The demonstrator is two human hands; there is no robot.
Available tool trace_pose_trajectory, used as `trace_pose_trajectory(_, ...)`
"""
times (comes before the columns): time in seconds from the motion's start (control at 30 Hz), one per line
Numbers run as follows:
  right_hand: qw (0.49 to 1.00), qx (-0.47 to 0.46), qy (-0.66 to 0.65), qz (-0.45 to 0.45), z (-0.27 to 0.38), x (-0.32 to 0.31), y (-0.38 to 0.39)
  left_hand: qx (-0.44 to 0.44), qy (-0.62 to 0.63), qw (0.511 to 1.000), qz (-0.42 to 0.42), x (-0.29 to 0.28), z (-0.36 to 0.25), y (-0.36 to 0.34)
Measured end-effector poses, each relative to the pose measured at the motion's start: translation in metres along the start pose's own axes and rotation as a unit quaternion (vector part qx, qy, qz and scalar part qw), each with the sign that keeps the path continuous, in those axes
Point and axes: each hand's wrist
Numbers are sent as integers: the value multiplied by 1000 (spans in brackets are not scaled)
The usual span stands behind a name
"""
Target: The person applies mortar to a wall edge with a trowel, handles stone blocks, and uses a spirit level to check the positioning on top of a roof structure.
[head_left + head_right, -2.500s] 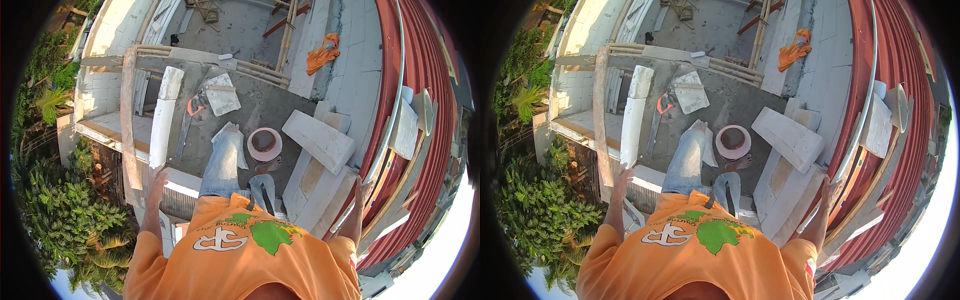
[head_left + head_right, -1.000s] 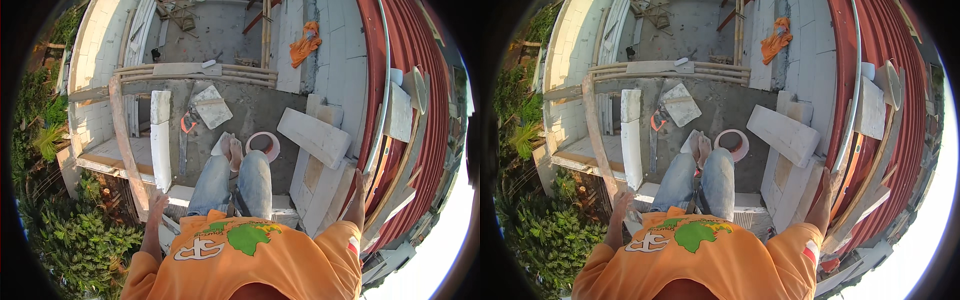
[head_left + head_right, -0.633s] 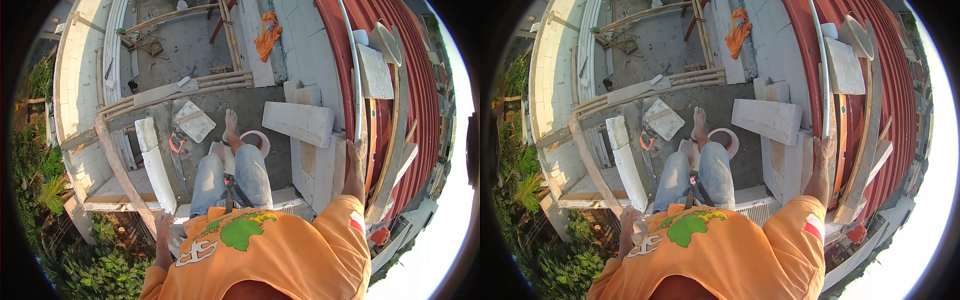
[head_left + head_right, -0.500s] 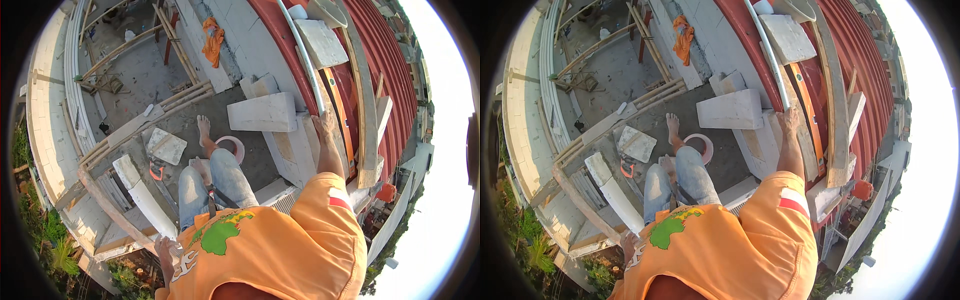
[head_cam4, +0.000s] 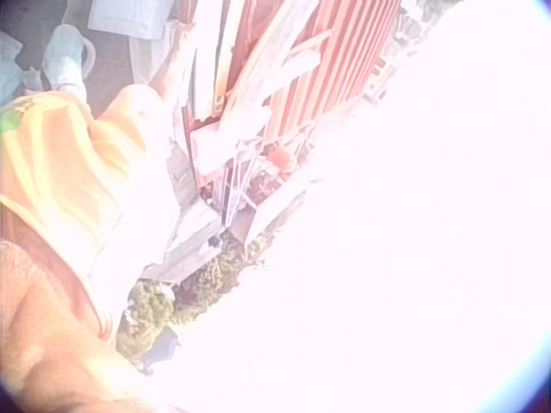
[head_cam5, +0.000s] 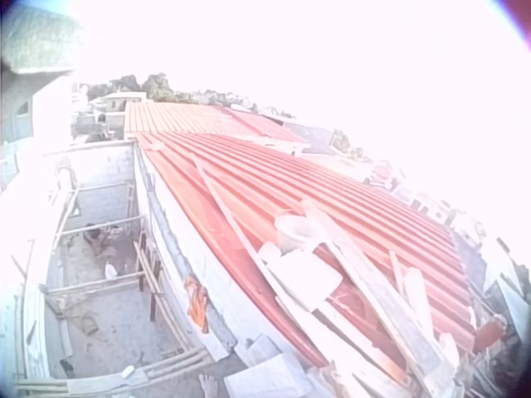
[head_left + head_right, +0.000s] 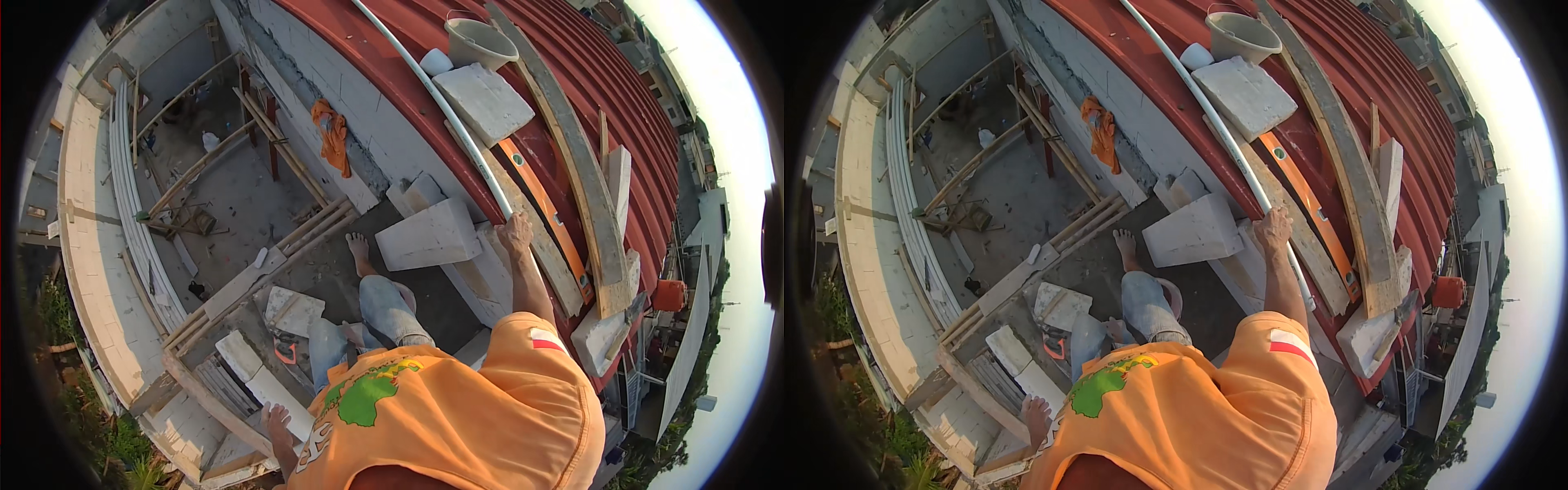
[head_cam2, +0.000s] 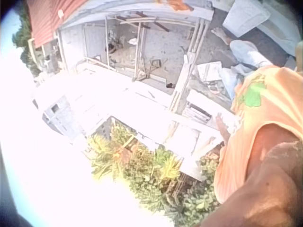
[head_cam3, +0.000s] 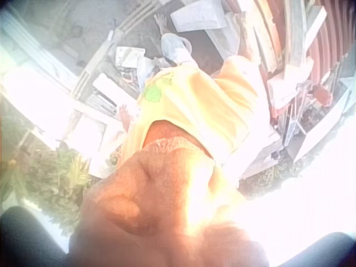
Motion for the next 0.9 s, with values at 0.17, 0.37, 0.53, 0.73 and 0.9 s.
trace_pose_trajectory(0.17, 1000, 4, -1, -8, 12, -4, 5, 14, -32, 999, 2, 69, -41, -17)
trace_pose_trajectory(0.37, 1000, -6, -28, -9, 8, -11, 4, 35, -73, 992, 101, 160, -129, -50)
trace_pose_trajectory(0.53, 999, 8, -27, 22, 6, -14, -2, 129, -211, 962, 114, 277, -234, -64)
trace_pose_trajectory(0.73, 999, 8, -30, 25, 6, -12, -2, 193, -249, 923, 223, 454, -332, -70)
trace_pose_trajectory(0.9, 996, 38, -28, 71, 4, -5, -10, 223, -256, 879, 335, 557, -372, -72)
Point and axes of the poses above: each hand's wrist, its own y-axis away from the middle knuckle, its own x-axis out of the palm, z = x × y
